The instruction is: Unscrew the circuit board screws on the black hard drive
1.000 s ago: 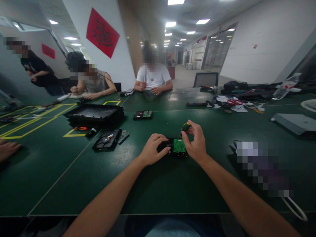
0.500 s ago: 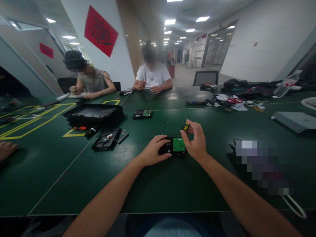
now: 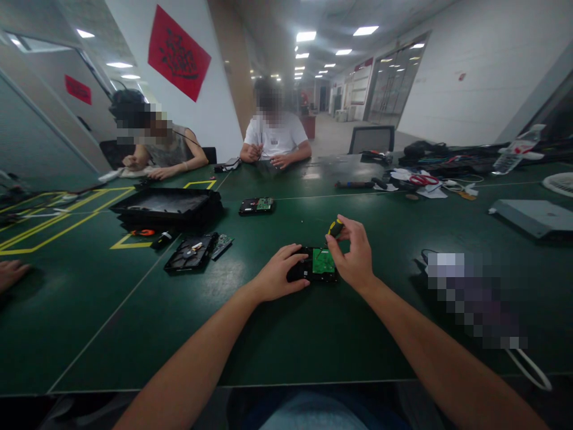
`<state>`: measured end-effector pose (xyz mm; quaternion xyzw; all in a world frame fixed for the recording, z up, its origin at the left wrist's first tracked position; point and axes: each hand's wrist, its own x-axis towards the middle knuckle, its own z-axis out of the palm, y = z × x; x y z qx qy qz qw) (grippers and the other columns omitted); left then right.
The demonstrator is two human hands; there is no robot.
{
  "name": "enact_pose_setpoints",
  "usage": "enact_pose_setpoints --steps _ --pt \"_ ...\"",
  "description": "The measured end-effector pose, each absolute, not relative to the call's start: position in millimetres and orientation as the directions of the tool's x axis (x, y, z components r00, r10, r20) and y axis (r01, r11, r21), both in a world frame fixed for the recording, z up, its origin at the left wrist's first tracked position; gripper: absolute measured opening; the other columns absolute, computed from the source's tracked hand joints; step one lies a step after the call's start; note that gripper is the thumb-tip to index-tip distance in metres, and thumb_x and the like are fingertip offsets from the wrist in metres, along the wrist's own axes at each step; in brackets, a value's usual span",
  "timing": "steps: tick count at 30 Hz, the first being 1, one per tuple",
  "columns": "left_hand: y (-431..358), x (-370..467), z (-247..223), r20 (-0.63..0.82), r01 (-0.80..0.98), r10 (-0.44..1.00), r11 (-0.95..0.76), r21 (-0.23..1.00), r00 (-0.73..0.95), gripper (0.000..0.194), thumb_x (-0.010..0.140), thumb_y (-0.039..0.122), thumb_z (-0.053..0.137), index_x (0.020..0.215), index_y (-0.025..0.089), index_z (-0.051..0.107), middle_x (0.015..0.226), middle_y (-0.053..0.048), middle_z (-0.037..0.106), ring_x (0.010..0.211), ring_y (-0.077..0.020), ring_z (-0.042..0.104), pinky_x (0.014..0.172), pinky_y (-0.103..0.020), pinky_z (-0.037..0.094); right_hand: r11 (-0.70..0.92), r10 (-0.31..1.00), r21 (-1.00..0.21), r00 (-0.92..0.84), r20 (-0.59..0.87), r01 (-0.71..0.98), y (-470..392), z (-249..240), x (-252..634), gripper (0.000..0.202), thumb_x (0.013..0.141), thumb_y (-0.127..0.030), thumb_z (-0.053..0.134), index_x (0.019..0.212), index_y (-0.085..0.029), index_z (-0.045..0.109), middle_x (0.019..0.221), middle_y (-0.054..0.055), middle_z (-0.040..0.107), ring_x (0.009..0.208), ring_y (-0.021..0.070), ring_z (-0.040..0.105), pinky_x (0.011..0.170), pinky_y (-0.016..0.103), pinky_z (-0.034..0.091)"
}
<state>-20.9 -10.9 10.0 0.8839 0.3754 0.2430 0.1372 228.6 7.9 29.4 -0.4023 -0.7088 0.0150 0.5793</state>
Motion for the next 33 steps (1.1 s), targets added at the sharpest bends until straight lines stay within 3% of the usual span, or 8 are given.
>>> enact_pose_setpoints --steps 5,24,33 --pt "-9.8 -21.7 6.5 0.331 0.596 0.732 -0.678 0.43 0.595 0.067 0.087 0.039 0.08 0.147 0.021 0.056 0.16 -0.017 0.045 0.151 -0.0353 0.039 0.125 -0.058 0.036 0.683 0.603 -0.498 -0.027 0.797 0.535 7.9 28.4 228.4 0.055 0.1 -0.026 0.06 0.152 -0.032 0.045 0.136 0.012 0.059 0.105 0.0242 0.068 0.091 0.047 0.064" --pt "-5.9 -24.0 0.7 0.364 0.561 0.708 -0.704 0.435 0.605 0.065 0.088 0.043 0.079 0.146 0.023 0.057 0.159 -0.016 0.046 0.15 -0.037 0.041 0.123 -0.06 0.038 0.695 0.561 -0.457 -0.022 0.827 0.556 6.5 31.4 228.3 0.053 0.097 -0.027 0.066 0.148 -0.031 0.052 0.126 0.011 0.057 0.102 0.0236 0.067 0.083 0.044 0.066" --pt "-6.2 -23.5 1.6 0.35 0.574 0.713 -0.698 0.428 0.607 0.064 0.089 0.043 0.078 0.145 0.022 0.057 0.159 -0.017 0.045 0.15 -0.0363 0.04 0.124 -0.06 0.038 0.69 0.588 -0.491 -0.015 0.809 0.531 6.9 29.5 228.3 0.052 0.1 -0.026 0.06 0.151 -0.033 0.049 0.134 0.011 0.059 0.104 0.024 0.068 0.088 0.047 0.066"
